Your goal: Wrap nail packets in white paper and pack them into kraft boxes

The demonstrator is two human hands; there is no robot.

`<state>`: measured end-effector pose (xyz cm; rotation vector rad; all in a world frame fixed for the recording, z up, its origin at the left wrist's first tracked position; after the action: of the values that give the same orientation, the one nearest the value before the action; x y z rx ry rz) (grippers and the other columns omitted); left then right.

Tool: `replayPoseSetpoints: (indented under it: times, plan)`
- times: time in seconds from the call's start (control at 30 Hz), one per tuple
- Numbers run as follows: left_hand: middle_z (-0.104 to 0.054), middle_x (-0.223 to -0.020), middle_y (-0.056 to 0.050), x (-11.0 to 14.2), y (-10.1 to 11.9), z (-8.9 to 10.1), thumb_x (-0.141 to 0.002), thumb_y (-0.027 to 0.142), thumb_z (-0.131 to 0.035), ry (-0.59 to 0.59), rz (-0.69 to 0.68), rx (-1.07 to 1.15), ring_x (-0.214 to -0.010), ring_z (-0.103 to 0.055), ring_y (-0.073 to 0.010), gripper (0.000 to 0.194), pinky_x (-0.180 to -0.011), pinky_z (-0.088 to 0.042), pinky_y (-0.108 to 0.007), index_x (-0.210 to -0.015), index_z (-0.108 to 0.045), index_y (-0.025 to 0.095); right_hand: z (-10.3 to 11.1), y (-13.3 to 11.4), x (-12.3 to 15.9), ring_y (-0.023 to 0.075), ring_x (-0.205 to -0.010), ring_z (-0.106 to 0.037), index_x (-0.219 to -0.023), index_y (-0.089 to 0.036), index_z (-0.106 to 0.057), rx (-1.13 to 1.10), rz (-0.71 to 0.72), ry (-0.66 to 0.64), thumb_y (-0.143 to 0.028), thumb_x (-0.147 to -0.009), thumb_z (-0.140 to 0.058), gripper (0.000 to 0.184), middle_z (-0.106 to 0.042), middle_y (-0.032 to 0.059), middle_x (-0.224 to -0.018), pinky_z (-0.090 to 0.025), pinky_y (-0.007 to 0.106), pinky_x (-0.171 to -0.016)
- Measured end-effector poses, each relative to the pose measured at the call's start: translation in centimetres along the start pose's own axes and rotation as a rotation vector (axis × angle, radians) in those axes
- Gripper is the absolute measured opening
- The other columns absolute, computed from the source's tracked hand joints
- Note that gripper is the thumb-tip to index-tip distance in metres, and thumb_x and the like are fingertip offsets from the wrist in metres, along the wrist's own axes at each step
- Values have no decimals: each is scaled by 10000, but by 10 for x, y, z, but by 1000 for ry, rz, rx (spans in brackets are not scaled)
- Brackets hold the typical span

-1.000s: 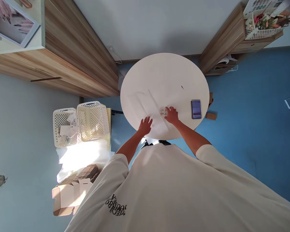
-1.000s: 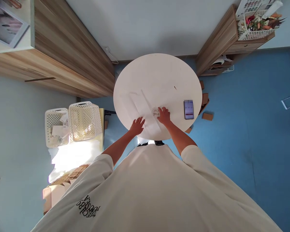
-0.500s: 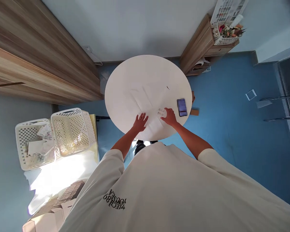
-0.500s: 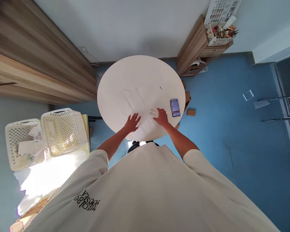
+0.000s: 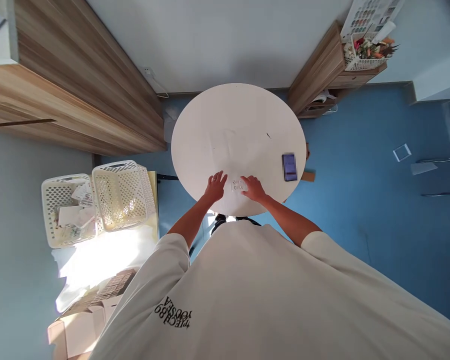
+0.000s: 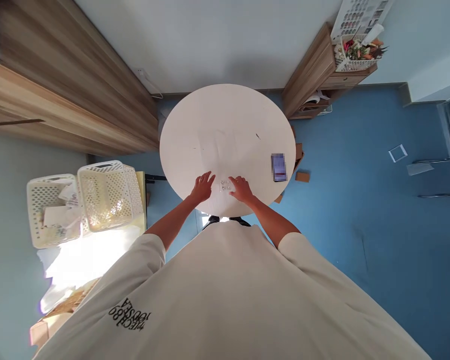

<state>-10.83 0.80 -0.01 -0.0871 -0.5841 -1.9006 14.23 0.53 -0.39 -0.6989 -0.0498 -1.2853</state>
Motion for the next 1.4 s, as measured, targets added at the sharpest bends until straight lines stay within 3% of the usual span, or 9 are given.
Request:
replayPoseSetpoints:
  times: [0.2,0.33,0.5,0.67,0.8,1.0,1.17,1.4]
  plan:
    - [-347,-1734,-153,28,15,0,-942,181,-513,-77,38,18,-1580,-361,-351,781,-1255,-304,-546,-1691,-304,237,-17,-10,-10,399,-1270,-505,-1535,-292,-509,18,52,-11,-277,-840,-793,751,-583,174,-1365,-395,540,-1094]
    - [-330,-1738,-174,20,30,-3,-951,235,-559,-113,50,15,-1559,-382,-376,792,-1238,-314,-538,-1693,-282,214,-19,-9,0,404,-1288,-490,-1528,-235,-496,-8,61,39,-265,-863,-756,714,-569,193,-1392,-373,536,-1112]
    - [-356,-1720,-174,2,43,-11,-965,307,-605,-116,55,-18,-1544,-394,-372,812,-1239,-314,-517,-1698,-266,223,-23,3,33,321,-1170,-543,-1157,-213,-659,97,160,-63,-245,-898,-713,267,-611,136,-1256,-422,433,-1039]
    - [-381,-1697,-178,-3,43,-17,-962,312,-624,-109,58,-22,-1528,-399,-378,788,-1204,-357,-509,-1678,-304,231,-32,13,55,317,-1193,-528,-1137,-206,-679,242,198,-156,-210,-833,-776,318,-581,136,-1343,-428,414,-1019]
    - [-369,-1697,-180,-3,42,-18,-953,287,-630,-115,66,-7,-1532,-383,-381,755,-1190,-375,-503,-1650,-349,213,-33,15,56,320,-1210,-512,-1098,-206,-713,300,235,-167,-172,-879,-707,221,-564,144,-1379,-414,420,-1027]
    - [-359,-1713,-156,-6,39,-17,-920,222,-596,-123,91,99,-1553,-358,-368,768,-1210,-377,-519,-1649,-354,212,-31,11,54,308,-1196,-518,-1028,-204,-757,302,237,-160,-142,-979,-549,222,-575,149,-1364,-404,421,-1026]
    - [-446,-1681,-94,-12,24,-9,-919,102,-464,-105,213,311,-1504,-465,-284,732,-1213,-420,-462,-1633,-399,246,-21,-2,46,282,-1115,-569,-971,-202,-735,217,146,-168,-145,-967,-558,187,-635,139,-1246,-427,394,-978]
    - [-560,-1579,-130,-9,10,18,-1053,222,-386,-32,278,367,-1418,-561,-288,497,-1192,-449,-476,-1530,-522,192,13,-17,12,232,-1048,-608,-958,-213,-646,-34,59,-122,-179,-953,-570,84,-695,82,-1148,-435,318,-878]
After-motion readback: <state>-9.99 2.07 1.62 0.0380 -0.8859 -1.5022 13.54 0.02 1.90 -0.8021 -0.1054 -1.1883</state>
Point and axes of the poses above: each hand's wrist, its own x-axis away from the middle knuckle, its own z-axis out of the back of the hand, y = z × x, the point moved 1 cm from there along -x, towards the middle knuckle
